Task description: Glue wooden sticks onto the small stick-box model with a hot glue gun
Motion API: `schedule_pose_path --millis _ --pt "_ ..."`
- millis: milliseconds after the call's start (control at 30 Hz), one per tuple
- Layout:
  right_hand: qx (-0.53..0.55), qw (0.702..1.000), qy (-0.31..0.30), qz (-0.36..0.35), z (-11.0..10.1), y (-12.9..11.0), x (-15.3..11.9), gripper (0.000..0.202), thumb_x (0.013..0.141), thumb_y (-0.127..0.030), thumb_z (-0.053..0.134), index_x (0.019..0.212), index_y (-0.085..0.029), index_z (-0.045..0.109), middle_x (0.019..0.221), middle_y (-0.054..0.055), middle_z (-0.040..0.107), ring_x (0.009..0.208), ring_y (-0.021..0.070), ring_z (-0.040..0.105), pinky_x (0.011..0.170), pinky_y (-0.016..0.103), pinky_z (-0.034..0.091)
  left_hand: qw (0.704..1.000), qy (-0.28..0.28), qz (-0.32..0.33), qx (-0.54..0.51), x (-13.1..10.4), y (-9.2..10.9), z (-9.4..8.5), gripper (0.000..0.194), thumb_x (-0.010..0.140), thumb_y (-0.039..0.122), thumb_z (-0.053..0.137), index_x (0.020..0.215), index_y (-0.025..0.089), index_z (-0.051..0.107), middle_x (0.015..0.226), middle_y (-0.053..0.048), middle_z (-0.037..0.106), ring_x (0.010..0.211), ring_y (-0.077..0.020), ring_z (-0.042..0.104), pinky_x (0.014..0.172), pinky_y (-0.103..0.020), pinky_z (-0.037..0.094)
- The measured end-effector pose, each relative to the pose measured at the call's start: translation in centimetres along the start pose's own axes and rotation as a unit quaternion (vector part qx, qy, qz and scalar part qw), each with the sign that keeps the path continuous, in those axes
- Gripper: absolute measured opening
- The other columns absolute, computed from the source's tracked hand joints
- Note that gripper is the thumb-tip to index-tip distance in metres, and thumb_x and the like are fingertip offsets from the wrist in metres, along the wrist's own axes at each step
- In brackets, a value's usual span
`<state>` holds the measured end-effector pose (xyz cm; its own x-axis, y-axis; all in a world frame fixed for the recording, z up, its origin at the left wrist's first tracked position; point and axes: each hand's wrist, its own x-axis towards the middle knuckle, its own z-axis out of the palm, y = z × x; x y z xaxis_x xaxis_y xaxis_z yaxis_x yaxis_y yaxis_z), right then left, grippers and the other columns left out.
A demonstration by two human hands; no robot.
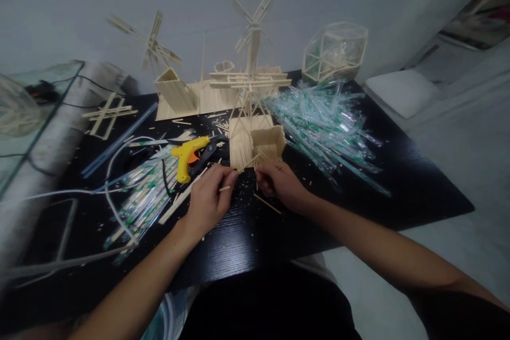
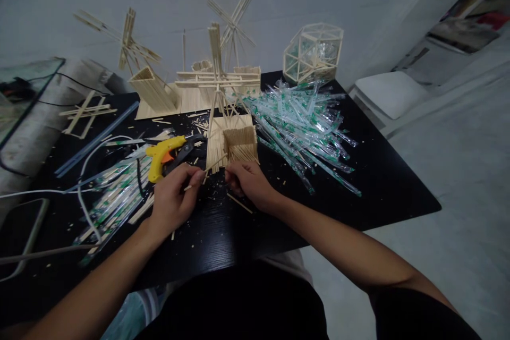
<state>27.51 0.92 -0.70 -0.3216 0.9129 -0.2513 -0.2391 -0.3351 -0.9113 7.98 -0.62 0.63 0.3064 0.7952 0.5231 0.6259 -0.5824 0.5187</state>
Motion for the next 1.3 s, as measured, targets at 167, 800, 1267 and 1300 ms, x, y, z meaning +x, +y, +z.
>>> schedule_pose_path --millis 167,800,1267,1300 --pt "-0.102 0.993 0.007 -0.060 -0.17 -0.64 -0.38 0.033 0.081 -0.048 0.075 0.068 -0.017 0.069 0.052 -0.004 0.052 0.045 0.0080 0.042 0.044 0.023 0.030 1.000 0.001 -0.006 -0.005 -0.15 -0.01 0.00 0.013 0.100 0.017 0.051 0.088 0.018 0.057 0.073 -0.001 0.058 0.066 -0.0132 0.053 0.062 -0.026 0.043" --pt "-0.091 0.992 -0.041 -0.072 -0.45 -0.11 -0.03 0.036 0.078 -0.050 0.080 0.076 -0.015 0.073 0.061 -0.001 0.066 0.050 0.0094 0.056 0.049 0.022 0.046 0.997 -0.075 0.022 -0.022 -0.40 0.13 0.50 0.013 0.101 0.015 0.050 0.091 0.016 0.059 0.077 -0.001 0.058 0.068 -0.0120 0.055 0.064 -0.023 0.043" --pt "-0.076 0.992 -0.051 -0.088 -0.41 -0.35 0.04 0.035 0.081 -0.050 0.078 0.075 -0.015 0.072 0.066 0.000 0.068 0.052 0.0096 0.058 0.052 0.023 0.048 0.992 -0.101 -0.043 -0.059 -0.16 0.11 0.44 0.026 0.103 0.019 0.044 0.078 0.018 0.052 0.068 0.002 0.051 0.061 -0.0113 0.049 0.060 -0.024 0.036" --pt "-0.072 0.993 -0.035 -0.092 -0.45 -0.40 0.04 0.035 0.080 -0.049 0.080 0.075 -0.015 0.072 0.066 0.000 0.068 0.051 0.0093 0.057 0.051 0.023 0.047 0.992 -0.100 -0.047 -0.060 -0.15 0.11 0.45 0.027 0.103 0.020 0.045 0.076 0.018 0.051 0.067 0.003 0.050 0.060 -0.0113 0.049 0.059 -0.024 0.035"
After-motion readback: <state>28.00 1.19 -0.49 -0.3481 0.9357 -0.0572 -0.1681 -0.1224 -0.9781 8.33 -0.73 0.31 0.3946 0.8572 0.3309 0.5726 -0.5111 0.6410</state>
